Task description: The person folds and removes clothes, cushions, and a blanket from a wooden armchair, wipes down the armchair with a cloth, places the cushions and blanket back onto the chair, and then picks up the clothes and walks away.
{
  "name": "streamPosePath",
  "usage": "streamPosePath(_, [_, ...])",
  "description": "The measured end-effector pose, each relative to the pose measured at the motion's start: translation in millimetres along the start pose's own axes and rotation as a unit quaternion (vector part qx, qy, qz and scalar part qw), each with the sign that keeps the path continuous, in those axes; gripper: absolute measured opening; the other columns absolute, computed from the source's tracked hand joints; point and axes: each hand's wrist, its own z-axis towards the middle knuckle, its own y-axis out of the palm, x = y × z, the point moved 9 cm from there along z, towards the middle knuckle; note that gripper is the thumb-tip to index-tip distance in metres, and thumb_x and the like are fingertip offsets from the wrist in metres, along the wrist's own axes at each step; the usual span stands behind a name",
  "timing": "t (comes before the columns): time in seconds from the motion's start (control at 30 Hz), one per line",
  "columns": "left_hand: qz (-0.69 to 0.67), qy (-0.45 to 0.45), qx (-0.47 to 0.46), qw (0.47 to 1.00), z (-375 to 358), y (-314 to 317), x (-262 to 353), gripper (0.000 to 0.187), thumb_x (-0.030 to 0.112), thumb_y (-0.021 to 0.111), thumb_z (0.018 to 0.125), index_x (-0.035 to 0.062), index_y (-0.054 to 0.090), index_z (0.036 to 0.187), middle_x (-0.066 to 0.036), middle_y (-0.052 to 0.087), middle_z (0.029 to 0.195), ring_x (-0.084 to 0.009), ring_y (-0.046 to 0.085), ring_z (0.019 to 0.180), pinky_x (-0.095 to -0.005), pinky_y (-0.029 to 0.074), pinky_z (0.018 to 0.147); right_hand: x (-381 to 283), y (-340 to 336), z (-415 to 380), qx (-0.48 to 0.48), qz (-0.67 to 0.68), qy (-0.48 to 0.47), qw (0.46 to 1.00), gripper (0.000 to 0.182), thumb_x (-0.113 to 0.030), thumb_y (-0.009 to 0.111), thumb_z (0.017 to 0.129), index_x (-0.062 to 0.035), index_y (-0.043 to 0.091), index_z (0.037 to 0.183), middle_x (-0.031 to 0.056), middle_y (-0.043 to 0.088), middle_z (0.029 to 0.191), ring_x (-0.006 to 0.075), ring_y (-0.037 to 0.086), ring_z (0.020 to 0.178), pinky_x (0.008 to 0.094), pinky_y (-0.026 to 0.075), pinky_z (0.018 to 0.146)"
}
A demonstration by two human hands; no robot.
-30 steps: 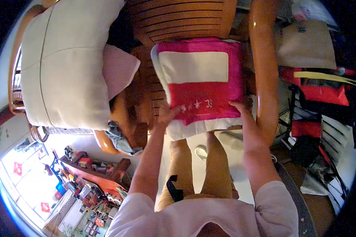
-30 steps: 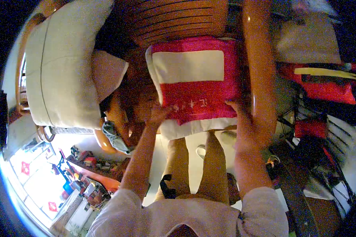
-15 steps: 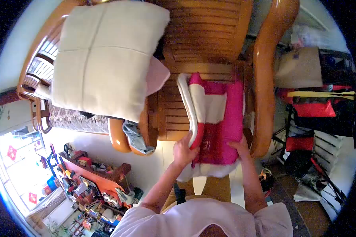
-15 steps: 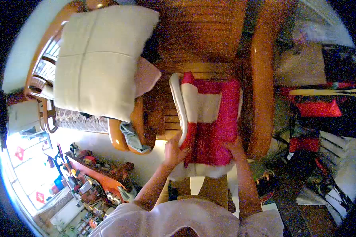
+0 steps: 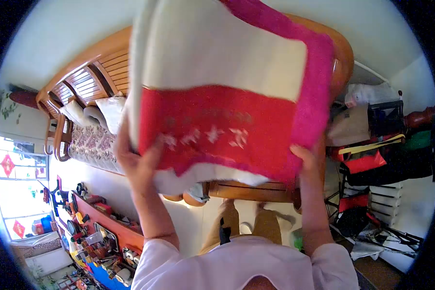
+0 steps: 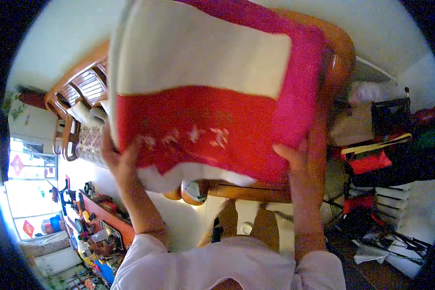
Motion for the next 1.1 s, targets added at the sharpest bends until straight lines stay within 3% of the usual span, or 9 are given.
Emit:
streamPosePath(0.1, [0.059,0.067,0.031,0.996,57,-36,-5,0.066,0.014,0.073,0.065,-0.0049,0.048,0.123,-0.014,0.062,0.101,-0.0235,0.059,0.094,-0.0353,0.045,0.087,25,107,49,-0.085,0.073,0.065,0.992,0.066,-0.011,0.077,0.060,-0.0051,0.049,0.119,0.0095,0.059,0.109,0.0263,0.057,0.098,0.0395,0.046,0.087])
streamPosePath(0.13, [0.262,0.054,0.040,0.963,74,-43,-19,0.071,0.017,0.074,0.066,-0.0021,0.044,0.127,-0.016,0.060,0.105,-0.0265,0.059,0.096,-0.0382,0.045,0.087,44,134,62,-0.096,0.087,0.095,0.987,0.062,-0.008,0.074,0.063,-0.0043,0.048,0.119,0.0117,0.057,0.109,0.0267,0.057,0.098,0.0400,0.047,0.087])
streamPosePath(0.2, [0.614,-0.036,0.064,0.786,96,-51,-72,0.083,0.027,0.075,0.067,0.0109,0.033,0.137,-0.018,0.050,0.123,-0.0347,0.051,0.110,-0.0450,0.043,0.090,99,157,93,-0.085,0.035,0.105,0.990,0.054,-0.007,0.071,0.067,-0.0025,0.048,0.116,0.0148,0.056,0.109,0.0270,0.057,0.098,0.0404,0.047,0.087])
streamPosePath(0.33, [0.519,0.116,-0.042,0.846,93,37,-128,0.084,0.055,0.065,0.072,0.0252,0.028,0.141,-0.015,0.028,0.143,-0.0443,0.021,0.131,-0.0629,0.025,0.100,160,161,99,-0.100,-0.068,0.111,0.986,0.066,-0.018,0.078,0.065,-0.0014,0.046,0.121,0.0141,0.056,0.112,0.0285,0.056,0.101,0.0399,0.045,0.090])
streamPosePath(0.43, [0.574,-0.010,-0.123,0.809,84,75,-193,0.076,0.071,0.051,0.073,0.0404,0.028,0.139,-0.010,0.014,0.149,-0.0514,0.007,0.132,-0.0717,0.014,0.098,145,157,91,-0.083,-0.203,0.065,0.974,0.076,-0.027,0.081,0.063,-0.0012,0.045,0.124,0.0136,0.056,0.114,0.0278,0.055,0.104,0.0385,0.044,0.091])
streamPosePath(0.57, [0.517,-0.037,-0.126,0.846,101,66,-234,0.076,0.069,0.054,0.072,0.0403,0.030,0.138,-0.008,0.014,0.150,-0.0495,0.006,0.133,-0.0722,0.013,0.097,135,193,90,-0.093,-0.070,0.075,0.990,0.073,-0.032,0.082,0.061,-0.0019,0.050,0.120,0.0145,0.057,0.113,0.0261,0.055,0.105,0.0368,0.043,0.092])
streamPosePath(0.73, [0.445,-0.070,-0.061,0.891,121,16,-289,0.076,0.071,0.050,0.073,0.0434,0.024,0.139,-0.007,0.014,0.150,-0.0468,0.007,0.134,-0.0702,0.015,0.098,128,236,115,-0.041,-0.325,-0.142,0.934,0.064,-0.034,0.079,0.061,-0.0063,0.057,0.114,0.0202,0.057,0.103,0.0345,0.049,0.105,0.0409,0.038,0.094])
streamPosePath(0.97, [0.530,-0.085,-0.045,0.843,107,29,-277,0.072,0.071,0.043,0.078,0.0387,0.025,0.140,-0.009,0.018,0.149,-0.0482,0.017,0.131,-0.0726,0.021,0.093,150,228,137,-0.173,-0.187,-0.030,0.966,0.066,-0.034,0.078,0.063,-0.0034,0.055,0.116,0.0194,0.056,0.116,0.0303,0.050,0.111,0.0376,0.040,0.094])
streamPosePath(1.1, [0.528,-0.027,-0.032,0.848,96,35,-251,0.068,0.068,0.042,0.081,0.0362,0.029,0.139,-0.010,0.023,0.146,-0.0473,0.020,0.130,-0.0700,0.021,0.095,162,175,103,-0.063,-0.257,-0.038,0.964,0.087,-0.047,0.072,0.071,-0.0035,0.033,0.136,0.0207,0.047,0.127,0.0303,0.050,0.112,0.0393,0.041,0.094])
